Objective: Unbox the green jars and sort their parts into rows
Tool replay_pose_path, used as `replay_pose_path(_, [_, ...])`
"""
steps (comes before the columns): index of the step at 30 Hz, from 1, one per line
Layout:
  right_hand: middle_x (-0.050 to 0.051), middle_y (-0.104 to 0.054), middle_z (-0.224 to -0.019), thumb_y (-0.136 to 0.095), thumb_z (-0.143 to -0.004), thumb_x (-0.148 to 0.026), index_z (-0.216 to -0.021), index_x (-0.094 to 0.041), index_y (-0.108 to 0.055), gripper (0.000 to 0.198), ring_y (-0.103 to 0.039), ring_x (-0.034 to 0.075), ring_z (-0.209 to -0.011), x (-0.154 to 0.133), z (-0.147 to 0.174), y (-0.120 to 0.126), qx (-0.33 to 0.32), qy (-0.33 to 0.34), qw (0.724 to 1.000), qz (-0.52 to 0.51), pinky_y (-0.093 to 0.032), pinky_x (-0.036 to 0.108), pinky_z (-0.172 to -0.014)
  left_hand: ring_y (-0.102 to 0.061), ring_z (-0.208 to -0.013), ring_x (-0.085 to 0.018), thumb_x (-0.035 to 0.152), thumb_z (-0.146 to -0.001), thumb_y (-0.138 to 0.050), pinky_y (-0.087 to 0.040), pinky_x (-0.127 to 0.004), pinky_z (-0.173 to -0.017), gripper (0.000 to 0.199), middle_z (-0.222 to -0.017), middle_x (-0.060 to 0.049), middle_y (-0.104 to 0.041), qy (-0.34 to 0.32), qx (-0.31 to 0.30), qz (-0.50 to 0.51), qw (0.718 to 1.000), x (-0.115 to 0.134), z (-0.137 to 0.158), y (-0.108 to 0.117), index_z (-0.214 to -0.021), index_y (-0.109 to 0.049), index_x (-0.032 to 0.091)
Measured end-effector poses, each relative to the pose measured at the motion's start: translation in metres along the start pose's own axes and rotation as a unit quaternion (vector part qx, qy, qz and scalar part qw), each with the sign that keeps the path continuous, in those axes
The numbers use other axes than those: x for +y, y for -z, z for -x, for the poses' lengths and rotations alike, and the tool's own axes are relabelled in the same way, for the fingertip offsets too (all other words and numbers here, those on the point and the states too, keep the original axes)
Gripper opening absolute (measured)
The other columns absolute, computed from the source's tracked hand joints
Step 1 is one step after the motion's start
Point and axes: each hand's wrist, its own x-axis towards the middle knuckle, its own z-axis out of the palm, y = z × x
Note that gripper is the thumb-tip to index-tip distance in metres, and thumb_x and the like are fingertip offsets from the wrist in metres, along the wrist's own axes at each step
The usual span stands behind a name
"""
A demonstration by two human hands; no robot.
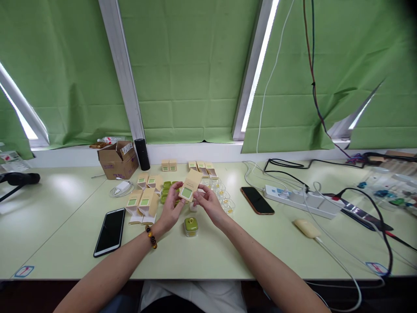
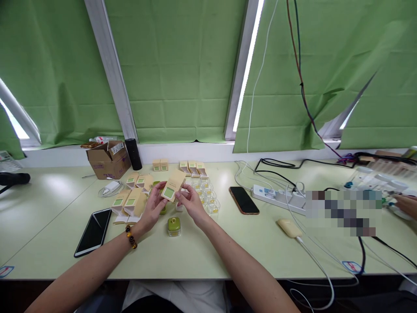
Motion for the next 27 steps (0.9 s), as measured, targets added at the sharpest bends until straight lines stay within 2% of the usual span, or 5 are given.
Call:
replay_pose_path(5, [0.005, -0.080, -0.097, -0.086, -0.077, -0.057, -0.116, -0.026, -0.060, 0.057, -0.072, 0.022, -0.083, 0.0021, -0.0007, 0.0008, -0.009, 0.017, 1.000, 0.009, -0.056, 0.037, -0.077, -0.051, -0.137, -0.027, 0.036, -0.095, -0.068, -0.043, -0.041, -0.114, 0.051, -0.147, -0.011, -0.051, -0.002, 0.006, 0.024, 1.000, 0.0022, -0.0008, -0.0018, -0.140, -0.046, 0.027])
replay_pose_path(11, [0.005, -0.080, -0.096, -0.087, -0.076, -0.056, -0.116, -0.024, -0.061, 0.057, -0.073, 0.021, -0.079, 0.0044, -0.0014, -0.0004, -0.011, 0.021, 1.000, 0.010, -0.058, 0.038, -0.079, -0.055, -0.129, -0.026, 0.028, -0.091, -0.066, -0.048, -0.039, -0.107, 0.052, -0.140, -0.010, -0.056, 0.025, 0.004, 0.047, 0.999, 0.0054, -0.0003, -0.0052, -0.138, -0.046, 0.026])
replay_pose_path(19, [0.008, -0.081, -0.101, -0.085, -0.078, -0.059, -0.115, -0.022, -0.065, 0.055, -0.077, 0.027, -0.092, 0.0046, -0.0035, 0.0027, 0.001, 0.006, 1.000, -0.026, -0.060, 0.045, -0.088, -0.054, -0.133, -0.029, 0.009, -0.078, -0.063, -0.047, -0.040, -0.107, 0.072, -0.148, -0.010, -0.054, 0.022, -0.018, 0.045, 0.999, -0.0026, 0.0019, -0.0034, -0.146, -0.045, 0.026])
replay_pose_path(23, [0.008, -0.081, -0.105, -0.085, -0.079, -0.058, -0.116, -0.023, -0.065, 0.055, -0.077, 0.027, -0.098, 0.0049, -0.0039, 0.0034, -0.004, 0.004, 0.999, -0.041, -0.061, 0.044, -0.090, -0.052, -0.137, -0.030, 0.018, -0.086, -0.069, -0.045, -0.043, -0.112, 0.065, -0.151, -0.011, -0.053, 0.012, -0.008, 0.028, 1.000, -0.0027, 0.0024, -0.0027, -0.147, -0.048, 0.027])
replay_pose_path(27, [0.008, -0.081, -0.106, -0.087, -0.078, -0.056, -0.117, -0.023, -0.063, 0.057, -0.078, 0.026, -0.095, 0.0044, -0.0032, 0.0028, 0.002, -0.001, 0.999, -0.046, -0.061, 0.044, -0.089, -0.057, -0.130, -0.032, 0.031, -0.088, -0.077, -0.045, -0.044, -0.110, 0.060, -0.144, -0.013, -0.058, -0.003, 0.024, -0.043, 0.999, -0.0002, 0.0012, -0.0035, -0.143, -0.055, 0.025])
